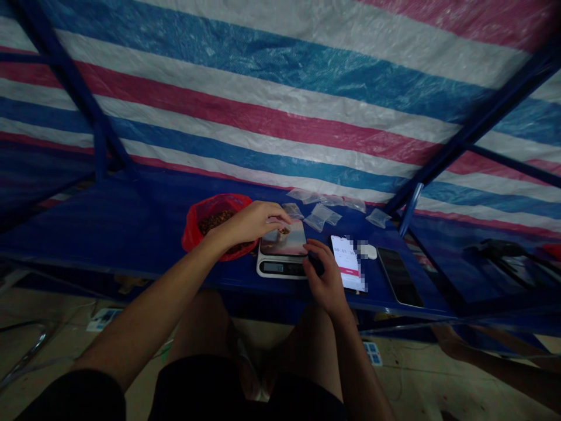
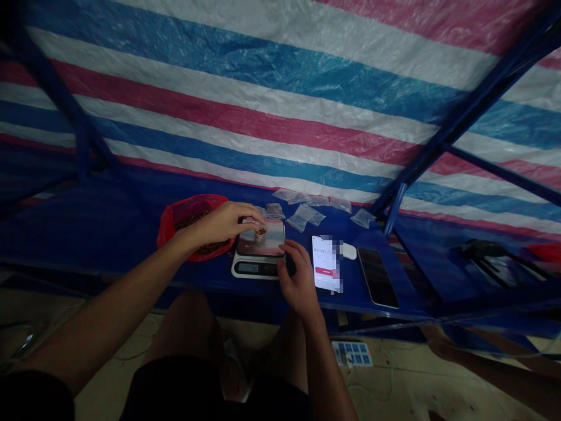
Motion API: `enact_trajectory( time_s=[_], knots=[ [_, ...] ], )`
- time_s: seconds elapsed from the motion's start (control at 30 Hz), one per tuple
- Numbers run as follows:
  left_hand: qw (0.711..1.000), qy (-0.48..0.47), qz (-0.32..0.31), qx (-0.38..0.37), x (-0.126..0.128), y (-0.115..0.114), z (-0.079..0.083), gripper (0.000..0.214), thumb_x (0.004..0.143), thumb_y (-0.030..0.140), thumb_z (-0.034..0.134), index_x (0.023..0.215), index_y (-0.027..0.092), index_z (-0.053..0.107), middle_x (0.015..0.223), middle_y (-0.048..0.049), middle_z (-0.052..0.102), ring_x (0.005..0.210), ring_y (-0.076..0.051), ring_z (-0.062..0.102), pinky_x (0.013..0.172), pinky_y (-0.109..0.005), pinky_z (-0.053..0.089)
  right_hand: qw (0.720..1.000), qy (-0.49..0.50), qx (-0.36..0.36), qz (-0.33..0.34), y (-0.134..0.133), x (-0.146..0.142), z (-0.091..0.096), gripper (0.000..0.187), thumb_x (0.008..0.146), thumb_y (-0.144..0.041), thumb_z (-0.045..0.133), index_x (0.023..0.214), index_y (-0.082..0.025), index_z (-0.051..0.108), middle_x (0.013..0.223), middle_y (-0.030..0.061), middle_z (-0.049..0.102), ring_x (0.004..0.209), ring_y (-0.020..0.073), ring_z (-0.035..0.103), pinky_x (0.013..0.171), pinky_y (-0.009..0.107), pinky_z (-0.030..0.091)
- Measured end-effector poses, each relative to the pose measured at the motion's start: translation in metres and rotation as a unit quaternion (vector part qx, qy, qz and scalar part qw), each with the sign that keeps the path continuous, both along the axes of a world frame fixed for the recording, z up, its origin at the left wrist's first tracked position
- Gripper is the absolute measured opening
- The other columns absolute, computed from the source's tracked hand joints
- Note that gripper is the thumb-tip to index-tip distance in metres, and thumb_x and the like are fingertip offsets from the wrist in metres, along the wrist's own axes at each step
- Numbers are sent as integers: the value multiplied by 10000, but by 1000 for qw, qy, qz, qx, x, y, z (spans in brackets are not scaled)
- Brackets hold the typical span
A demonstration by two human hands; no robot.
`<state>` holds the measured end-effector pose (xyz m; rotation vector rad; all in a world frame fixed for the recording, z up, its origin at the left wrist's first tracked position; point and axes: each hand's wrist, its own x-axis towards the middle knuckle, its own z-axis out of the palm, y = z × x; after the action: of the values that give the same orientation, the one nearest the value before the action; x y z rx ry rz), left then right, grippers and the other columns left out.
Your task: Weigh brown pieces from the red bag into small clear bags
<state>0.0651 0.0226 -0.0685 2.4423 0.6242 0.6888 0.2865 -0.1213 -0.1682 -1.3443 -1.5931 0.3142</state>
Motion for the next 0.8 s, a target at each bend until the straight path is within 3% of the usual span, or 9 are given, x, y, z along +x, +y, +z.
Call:
enact_trajectory(
  time_s=[0.1,0.17,0.23,0.37,0.47,0.8],
  knots=[
    [996,79,29,40,-13,-12,7,185,971,228,649,1065,222,808,1126,-54,801,1036,-206,734,907,-293,508,996,-46,38,-59,-2,-6,7,229,991,-319,608,1174,-249,725,1189,125,691,1145,296,645,980,492,534],
    [986,156,39,49,-22,-21,10,157,949,240,670,1017,249,810,1054,-27,809,970,-202,743,838,-281,500,991,-102,23,-81,-1,-15,18,196,995,-323,612,1084,-224,757,962,93,701,937,264,664,858,431,534],
    [970,233,53,47,-31,-29,11,134,931,280,684,974,280,811,959,-2,810,872,-196,745,748,-276,485,985,-161,-19,-56,1,-29,33,196,1011,-296,600,1045,-215,775,823,55,700,788,227,654,772,380,498],
    [937,333,86,56,-41,-37,10,107,872,347,720,929,318,806,912,6,809,828,-226,752,669,-291,469,967,-246,-58,-15,12,-59,60,195,1015,-250,605,1050,-224,796,869,55,748,832,228,681,778,353,464],
    [922,367,96,73,-41,-40,6,133,852,369,727,927,299,810,947,-37,812,890,-267,762,703,-316,505,953,-293,-80,-15,22,-73,69,201,1018,-244,606,1007,-218,806,968,84,760,944,251,686,826,354,461],
    [926,354,105,86,-41,-43,-8,179,923,261,631,948,264,808,997,-77,809,962,-309,775,719,-354,535,922,-367,-121,-10,32,-75,76,240,1026,-241,590,961,-189,815,1147,123,758,1027,282,682,878,376,471]
  ],
)
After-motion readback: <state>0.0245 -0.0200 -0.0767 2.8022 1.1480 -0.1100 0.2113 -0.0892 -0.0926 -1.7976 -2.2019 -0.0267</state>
